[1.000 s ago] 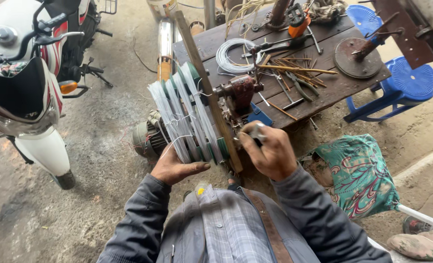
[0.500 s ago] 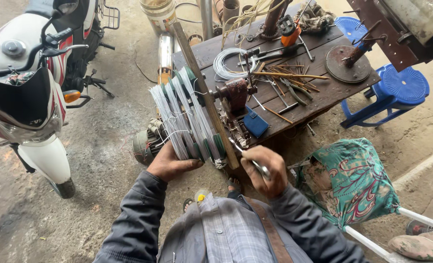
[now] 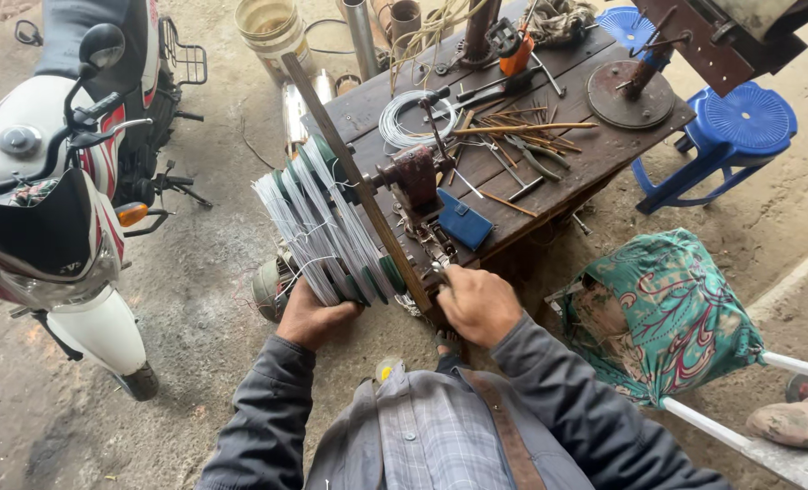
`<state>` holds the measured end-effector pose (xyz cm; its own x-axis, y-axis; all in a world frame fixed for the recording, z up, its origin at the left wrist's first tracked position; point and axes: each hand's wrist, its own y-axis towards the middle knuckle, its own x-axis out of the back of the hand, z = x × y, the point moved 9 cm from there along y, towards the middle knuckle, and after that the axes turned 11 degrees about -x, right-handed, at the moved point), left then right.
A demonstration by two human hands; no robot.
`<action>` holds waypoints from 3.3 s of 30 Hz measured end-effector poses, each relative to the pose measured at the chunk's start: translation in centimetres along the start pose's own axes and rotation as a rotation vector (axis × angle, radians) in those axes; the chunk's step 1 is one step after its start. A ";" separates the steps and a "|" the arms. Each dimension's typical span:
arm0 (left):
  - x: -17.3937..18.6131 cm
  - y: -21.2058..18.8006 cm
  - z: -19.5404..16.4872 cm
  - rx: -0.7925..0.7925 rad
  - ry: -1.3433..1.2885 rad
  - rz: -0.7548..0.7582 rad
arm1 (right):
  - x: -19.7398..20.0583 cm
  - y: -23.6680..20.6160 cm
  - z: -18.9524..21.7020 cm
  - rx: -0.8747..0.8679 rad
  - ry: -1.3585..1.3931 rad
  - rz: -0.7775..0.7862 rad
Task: The person winds white wire onto a green pulley mounted on a workbench using a motorized winding jig. They secure the wire with a zip tie, cut the excess, and then remove the completed coil from the pulley.
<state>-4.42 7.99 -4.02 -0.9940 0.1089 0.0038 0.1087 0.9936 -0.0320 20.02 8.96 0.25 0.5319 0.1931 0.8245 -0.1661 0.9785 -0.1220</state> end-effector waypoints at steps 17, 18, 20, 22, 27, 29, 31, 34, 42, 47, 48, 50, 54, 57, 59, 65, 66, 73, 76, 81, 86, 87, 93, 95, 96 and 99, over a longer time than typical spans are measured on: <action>-0.3 -0.1 -0.6 0.069 -0.060 -0.029 | -2.0 2.6 1.1 0.250 0.074 0.074; -0.5 -0.2 -0.6 0.072 -0.111 -0.041 | -1.8 2.1 1.0 0.249 0.110 0.054; -0.5 -0.1 -0.9 0.064 -0.166 -0.067 | -1.3 1.5 0.9 0.270 0.181 0.011; -0.1 -0.3 -1.2 0.066 -0.178 -0.095 | -0.4 1.2 1.3 0.339 0.278 -0.073; 1.0 0.1 -3.0 0.047 -0.206 -0.112 | 0.1 4.8 4.1 0.449 0.250 -0.174; 1.1 0.5 -3.8 0.044 -0.249 -0.113 | -1.2 7.7 4.8 0.296 0.131 -0.066; 1.0 0.8 -4.2 0.064 -0.299 -0.095 | -2.3 9.2 5.9 0.295 0.077 0.057; 1.1 0.7 -4.3 0.083 -0.296 -0.085 | -3.4 10.8 7.0 0.275 -0.017 0.166; 1.3 -0.1 -3.1 0.049 -0.373 -0.121 | -4.3 7.7 1.9 0.172 0.528 0.217; 1.5 -0.6 -1.8 0.136 -0.393 -0.192 | -2.2 9.0 -3.6 -0.074 1.061 0.129; 1.3 -0.6 -1.5 0.147 -0.384 -0.199 | -1.3 9.9 -6.0 -0.230 0.823 0.009; 1.3 -0.4 -1.2 0.154 -0.342 -0.207 | 0.5 12.1 -9.7 -0.449 0.500 -0.119; 0.9 -0.3 -1.3 0.134 -0.281 -0.202 | 1.3 17.2 -12.9 -0.552 0.185 -0.019; 0.7 -0.4 -1.8 0.123 -0.280 -0.215 | 2.0 19.2 -12.9 -0.500 0.164 -0.044; 0.6 -0.5 -1.8 0.136 -0.292 -0.221 | 4.5 20.2 -11.5 -0.361 0.168 -0.225; 0.6 -0.5 -1.3 0.123 -0.351 -0.208 | 10.1 12.3 -2.5 0.639 0.108 -0.738; 0.6 -0.5 -1.0 0.124 -0.366 -0.205 | 9.7 11.3 -3.2 0.515 0.465 -0.584; 0.7 -0.9 1.2 0.142 -0.391 -0.173 | -1.1 6.8 3.3 0.258 0.624 0.270; 0.7 -0.9 1.2 0.124 -0.329 -0.141 | -2.6 6.8 3.2 0.206 0.699 0.370; 0.6 -1.0 1.2 0.178 -0.266 -0.117 | -4.7 6.0 1.2 0.110 0.760 0.478; 0.6 -0.8 0.8 0.143 -0.202 -0.110 | -3.3 5.1 1.8 0.317 0.826 0.451; 0.7 -0.8 0.8 0.124 -0.208 -0.113 | -4.0 5.0 1.3 0.213 0.977 0.588; 0.2 -1.6 1.5 0.009 -0.256 -0.080 | -7.3 4.1 -1.6 -0.373 1.287 0.670; 0.3 -1.6 1.6 0.006 -0.247 -0.069 | -7.6 4.4 -0.9 -0.364 1.281 0.610; 0.2 -1.8 1.6 0.015 -0.244 -0.069 | -7.3 4.3 -0.4 -0.326 1.291 0.620; 0.2 -1.9 1.5 0.049 -0.214 -0.078 | -6.2 3.9 0.4 -0.296 1.323 0.663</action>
<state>-4.82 6.09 -5.41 -0.9788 0.0176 -0.2040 0.0363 0.9954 -0.0883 15.70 11.52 -5.12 0.7997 0.3590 -0.4813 -0.5866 0.6381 -0.4987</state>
